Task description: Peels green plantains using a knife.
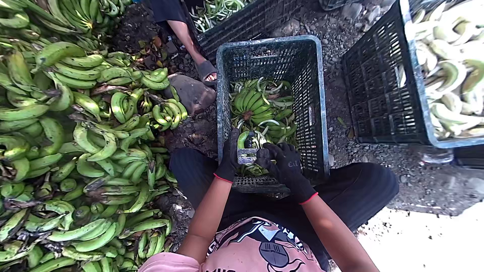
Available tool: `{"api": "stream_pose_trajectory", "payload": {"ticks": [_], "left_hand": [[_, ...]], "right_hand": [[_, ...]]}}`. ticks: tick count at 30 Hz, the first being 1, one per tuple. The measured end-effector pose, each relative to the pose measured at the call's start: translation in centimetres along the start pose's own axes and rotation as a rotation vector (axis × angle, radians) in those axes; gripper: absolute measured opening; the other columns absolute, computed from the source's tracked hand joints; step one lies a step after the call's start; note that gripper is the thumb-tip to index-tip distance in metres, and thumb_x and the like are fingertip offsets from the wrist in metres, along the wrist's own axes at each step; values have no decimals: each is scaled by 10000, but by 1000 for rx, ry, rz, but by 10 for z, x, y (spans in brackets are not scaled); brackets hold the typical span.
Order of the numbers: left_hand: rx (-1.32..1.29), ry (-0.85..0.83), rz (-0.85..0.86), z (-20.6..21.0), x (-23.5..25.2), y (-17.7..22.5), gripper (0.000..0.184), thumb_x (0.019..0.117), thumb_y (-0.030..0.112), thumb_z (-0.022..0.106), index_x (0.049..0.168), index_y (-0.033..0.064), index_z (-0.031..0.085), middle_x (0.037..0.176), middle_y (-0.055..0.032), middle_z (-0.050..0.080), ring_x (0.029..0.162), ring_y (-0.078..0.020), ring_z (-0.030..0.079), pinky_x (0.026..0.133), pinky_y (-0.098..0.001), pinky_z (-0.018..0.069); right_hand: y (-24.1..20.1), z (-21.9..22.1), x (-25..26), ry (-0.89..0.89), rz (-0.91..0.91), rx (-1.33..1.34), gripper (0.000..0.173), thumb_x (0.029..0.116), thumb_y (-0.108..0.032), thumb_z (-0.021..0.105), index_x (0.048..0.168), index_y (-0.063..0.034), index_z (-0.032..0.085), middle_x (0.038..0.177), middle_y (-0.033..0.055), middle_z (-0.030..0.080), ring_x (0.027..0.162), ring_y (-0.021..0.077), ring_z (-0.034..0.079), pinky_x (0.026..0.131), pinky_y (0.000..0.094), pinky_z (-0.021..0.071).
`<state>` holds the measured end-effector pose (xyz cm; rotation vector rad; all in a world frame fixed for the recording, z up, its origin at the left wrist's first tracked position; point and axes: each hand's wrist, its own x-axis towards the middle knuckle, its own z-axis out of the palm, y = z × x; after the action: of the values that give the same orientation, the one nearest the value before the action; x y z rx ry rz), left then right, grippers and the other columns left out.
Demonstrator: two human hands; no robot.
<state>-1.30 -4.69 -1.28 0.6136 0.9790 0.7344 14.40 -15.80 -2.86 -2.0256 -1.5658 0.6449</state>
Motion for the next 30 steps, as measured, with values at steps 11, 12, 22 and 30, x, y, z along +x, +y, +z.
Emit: {"api": "stream_pose_trajectory", "payload": {"ticks": [11,12,22,30], "left_hand": [[323,246,330,-3,10,-16,472,1121,343,278,1375,39,534,1282,-138,607,1125,-185,596,978,-402,506],[389,258,330,-2,7,-16,490,1125,339,265,1394,23,526,1311,-160,595,1156,-202,586,1005,-413,491],[377,180,269,-1,-4,-14,615,1086,551,242,1287,109,619,983,-74,681,789,-147,649,719,-347,567],[527,39,307,-8,3,9,540,1104,455,283,1200,86,666,903,-50,687,728,-122,635,687,-324,565]], "right_hand": [[-23,11,21,-193,286,170,535,1000,-594,488,1193,-147,711,1069,180,686,1043,400,639,831,651,476],[-23,15,23,-179,291,186,502,1009,-565,496,1160,-136,710,1008,168,688,986,386,650,793,638,483],[-2,2,29,-68,307,374,675,1028,-668,334,1167,-95,663,937,161,662,860,348,640,734,603,490],[4,-23,10,-219,41,91,619,920,-690,520,1267,-215,710,1191,172,661,1155,415,590,898,652,466]]}}
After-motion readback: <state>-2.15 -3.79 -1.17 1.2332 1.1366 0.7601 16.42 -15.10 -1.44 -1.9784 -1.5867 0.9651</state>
